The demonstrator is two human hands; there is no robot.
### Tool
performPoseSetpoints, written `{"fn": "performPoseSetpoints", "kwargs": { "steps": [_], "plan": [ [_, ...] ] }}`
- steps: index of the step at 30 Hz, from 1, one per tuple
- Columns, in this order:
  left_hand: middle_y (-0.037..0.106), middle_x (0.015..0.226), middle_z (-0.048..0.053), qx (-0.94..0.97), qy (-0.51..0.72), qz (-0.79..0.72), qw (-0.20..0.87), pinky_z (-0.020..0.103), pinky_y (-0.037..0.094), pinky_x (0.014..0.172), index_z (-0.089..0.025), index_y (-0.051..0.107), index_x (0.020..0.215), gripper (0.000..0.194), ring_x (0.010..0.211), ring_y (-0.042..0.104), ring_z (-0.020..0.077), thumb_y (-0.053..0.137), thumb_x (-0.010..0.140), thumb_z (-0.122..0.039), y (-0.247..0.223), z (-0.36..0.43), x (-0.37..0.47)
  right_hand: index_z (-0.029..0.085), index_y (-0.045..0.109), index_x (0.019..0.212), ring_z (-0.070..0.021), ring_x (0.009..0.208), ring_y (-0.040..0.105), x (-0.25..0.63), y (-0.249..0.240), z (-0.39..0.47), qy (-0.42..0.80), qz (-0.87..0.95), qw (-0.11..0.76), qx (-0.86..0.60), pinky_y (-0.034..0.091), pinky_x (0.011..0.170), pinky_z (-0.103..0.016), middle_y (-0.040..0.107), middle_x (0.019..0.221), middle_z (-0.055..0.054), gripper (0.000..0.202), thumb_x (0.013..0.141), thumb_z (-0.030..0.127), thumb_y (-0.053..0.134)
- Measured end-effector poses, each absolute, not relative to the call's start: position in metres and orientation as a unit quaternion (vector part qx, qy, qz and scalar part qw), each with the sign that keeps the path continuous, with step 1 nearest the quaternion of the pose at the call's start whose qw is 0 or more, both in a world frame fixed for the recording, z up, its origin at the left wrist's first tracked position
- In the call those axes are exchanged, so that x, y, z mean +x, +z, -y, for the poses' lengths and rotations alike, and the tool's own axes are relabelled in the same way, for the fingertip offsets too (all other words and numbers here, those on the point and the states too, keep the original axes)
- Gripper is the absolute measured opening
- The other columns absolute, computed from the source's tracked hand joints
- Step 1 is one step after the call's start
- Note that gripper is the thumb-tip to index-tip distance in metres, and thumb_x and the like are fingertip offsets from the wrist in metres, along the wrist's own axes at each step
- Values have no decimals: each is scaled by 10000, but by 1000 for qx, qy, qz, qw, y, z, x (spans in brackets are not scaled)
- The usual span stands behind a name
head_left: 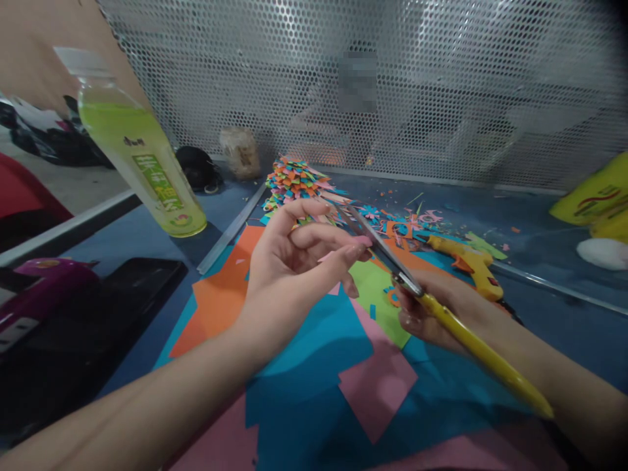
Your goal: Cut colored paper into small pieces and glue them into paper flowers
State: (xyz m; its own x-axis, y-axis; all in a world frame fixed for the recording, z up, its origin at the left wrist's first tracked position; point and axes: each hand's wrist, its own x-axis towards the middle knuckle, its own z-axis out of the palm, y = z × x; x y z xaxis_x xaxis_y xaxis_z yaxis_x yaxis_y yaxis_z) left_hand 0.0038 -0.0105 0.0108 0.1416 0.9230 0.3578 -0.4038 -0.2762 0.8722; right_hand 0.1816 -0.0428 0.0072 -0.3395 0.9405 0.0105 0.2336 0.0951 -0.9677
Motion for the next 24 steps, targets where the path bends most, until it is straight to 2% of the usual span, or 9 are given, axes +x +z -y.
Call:
{"fn": "performPoseSetpoints", "kwargs": {
  "steps": [6, 11, 15, 19, 24],
  "plan": [
    [643, 643, -72, 525, 608, -247, 541, 185, 504, 415, -231, 461, 907, 327, 622, 644, 128, 668, 686, -107, 10, 10, 3, 219, 573, 694, -118, 543, 469, 182, 9, 43, 488, 666, 338, -452, 406, 460, -235, 505, 631, 9, 219, 717, 419, 659],
    [642, 633, -77, 517, 618, -227, 548, 187, 513, 407, -217, 459, 894, 327, 504, 590, 90, 666, 679, -85, 9, 8, 4, 206, 561, 729, -109, 567, 435, 187, -3, 37, 497, 668, 315, -457, 382, 468, -223, 473, 658, 8, 251, 750, 449, 619],
    [638, 615, -69, 510, 630, -214, 544, 182, 514, 396, -206, 468, 876, 331, 521, 589, 96, 675, 658, -68, 9, 7, 4, 199, 535, 751, -95, 552, 410, 191, -10, 33, 524, 682, 278, -429, 358, 451, -204, 460, 659, 17, 289, 757, 481, 599],
    [644, 630, -62, 514, 627, -214, 545, 190, 516, 393, -203, 475, 883, 315, 510, 587, 96, 656, 672, -53, 8, 7, 4, 208, 510, 750, -99, 574, 397, 188, -2, 38, 482, 696, 281, -452, 344, 475, -207, 440, 671, 20, 230, 794, 423, 580],
    [651, 639, -52, 517, 631, -205, 541, 190, 516, 393, -201, 476, 899, 311, 557, 605, 109, 643, 685, -49, 8, 7, 3, 198, 478, 706, -84, 541, 376, 187, 2, 40, 446, 714, 277, -463, 334, 447, -189, 396, 632, 34, 251, 796, 409, 578]
  ]
}}
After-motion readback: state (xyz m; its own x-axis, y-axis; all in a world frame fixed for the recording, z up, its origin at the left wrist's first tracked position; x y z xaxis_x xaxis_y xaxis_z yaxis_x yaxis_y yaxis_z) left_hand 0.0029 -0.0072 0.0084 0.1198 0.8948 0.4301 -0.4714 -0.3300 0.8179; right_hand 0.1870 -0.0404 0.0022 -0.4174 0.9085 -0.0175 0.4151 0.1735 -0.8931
